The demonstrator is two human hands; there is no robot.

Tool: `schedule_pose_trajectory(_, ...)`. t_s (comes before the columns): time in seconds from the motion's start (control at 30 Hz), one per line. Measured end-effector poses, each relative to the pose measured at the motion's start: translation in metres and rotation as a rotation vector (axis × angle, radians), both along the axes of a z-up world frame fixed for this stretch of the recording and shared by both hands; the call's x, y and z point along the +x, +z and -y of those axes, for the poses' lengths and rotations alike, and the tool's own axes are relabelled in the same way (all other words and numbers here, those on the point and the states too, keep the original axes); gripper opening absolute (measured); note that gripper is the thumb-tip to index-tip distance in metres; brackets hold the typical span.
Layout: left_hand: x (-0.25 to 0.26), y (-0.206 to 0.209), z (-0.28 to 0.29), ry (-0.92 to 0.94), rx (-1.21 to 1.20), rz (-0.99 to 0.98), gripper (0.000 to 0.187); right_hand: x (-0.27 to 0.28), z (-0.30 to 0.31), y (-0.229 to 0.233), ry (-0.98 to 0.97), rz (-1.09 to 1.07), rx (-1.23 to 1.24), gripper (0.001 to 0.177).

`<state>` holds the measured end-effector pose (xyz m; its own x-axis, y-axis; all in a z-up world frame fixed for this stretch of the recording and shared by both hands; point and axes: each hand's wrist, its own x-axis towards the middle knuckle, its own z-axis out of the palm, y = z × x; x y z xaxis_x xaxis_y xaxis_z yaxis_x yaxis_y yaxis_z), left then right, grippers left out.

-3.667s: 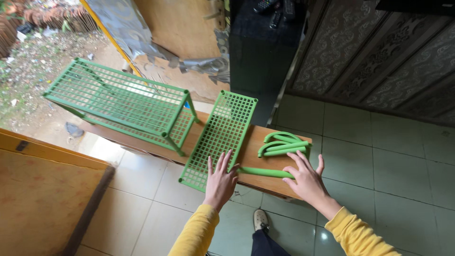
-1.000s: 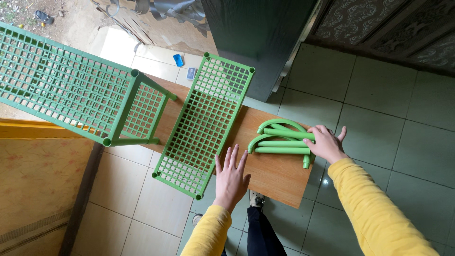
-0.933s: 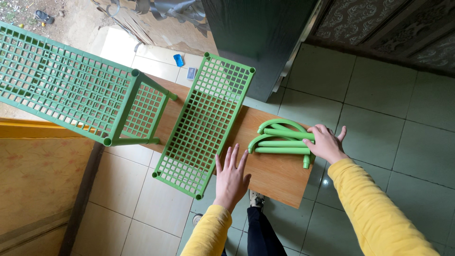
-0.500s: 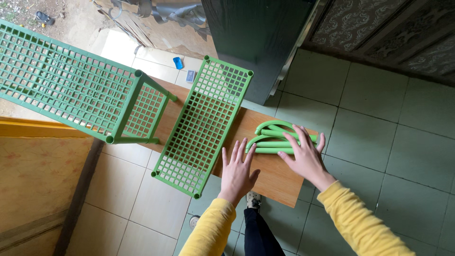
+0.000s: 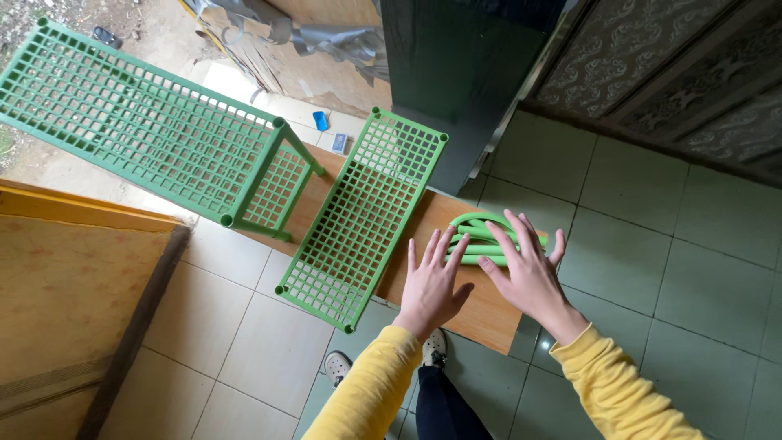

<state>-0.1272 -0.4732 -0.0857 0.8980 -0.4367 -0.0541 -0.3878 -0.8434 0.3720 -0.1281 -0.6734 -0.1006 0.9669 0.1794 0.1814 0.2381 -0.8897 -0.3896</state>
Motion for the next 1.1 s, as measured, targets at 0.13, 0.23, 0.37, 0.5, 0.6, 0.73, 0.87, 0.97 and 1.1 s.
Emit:
schedule_pose_trajectory(0.13,-0.004,0.013,-0.023,-0.004,-0.011,0.012,0.092,-0.002,-0.024,0.015,0.015,0.049,0.002,0.061)
schedule_pose_trajectory(0.23,-0.005,0.020,-0.052,0.000,-0.016,0.040,0.093,-0.007,-0.046,0.024,0.020,0.072,-0.020,0.061)
schedule_pose_trajectory(0.37,-0.009,0.031,-0.103,0.014,-0.006,0.058,0.094,-0.018,-0.081,0.037,0.017,0.064,-0.034,0.062)
schedule_pose_trajectory(0.5,-0.012,0.041,-0.160,0.019,0.045,0.060,0.094,-0.026,-0.127,0.048,0.041,0.089,-0.037,0.061)
schedule_pose_trajectory(0.6,-0.011,0.045,-0.203,0.031,0.014,0.117,0.092,-0.030,-0.166,0.059,0.051,0.105,-0.070,0.061)
schedule_pose_trajectory(0.73,-0.010,0.054,-0.258,0.029,0.015,0.130,0.093,-0.035,-0.224,0.079,0.054,0.133,-0.050,0.060)
schedule_pose_trajectory(0.87,-0.010,0.060,-0.306,0.048,0.001,0.169,0.091,-0.038,-0.274,0.098,0.072,0.169,-0.053,0.057)
schedule_pose_trajectory(0.97,-0.007,0.063,-0.338,0.074,0.011,0.170,0.091,-0.036,-0.302,0.109,0.083,0.166,-0.062,0.056)
schedule_pose_trajectory(1.1,-0.011,0.060,-0.374,0.119,0.026,0.163,0.092,-0.036,-0.328,0.114,0.106,0.156,-0.091,0.057)
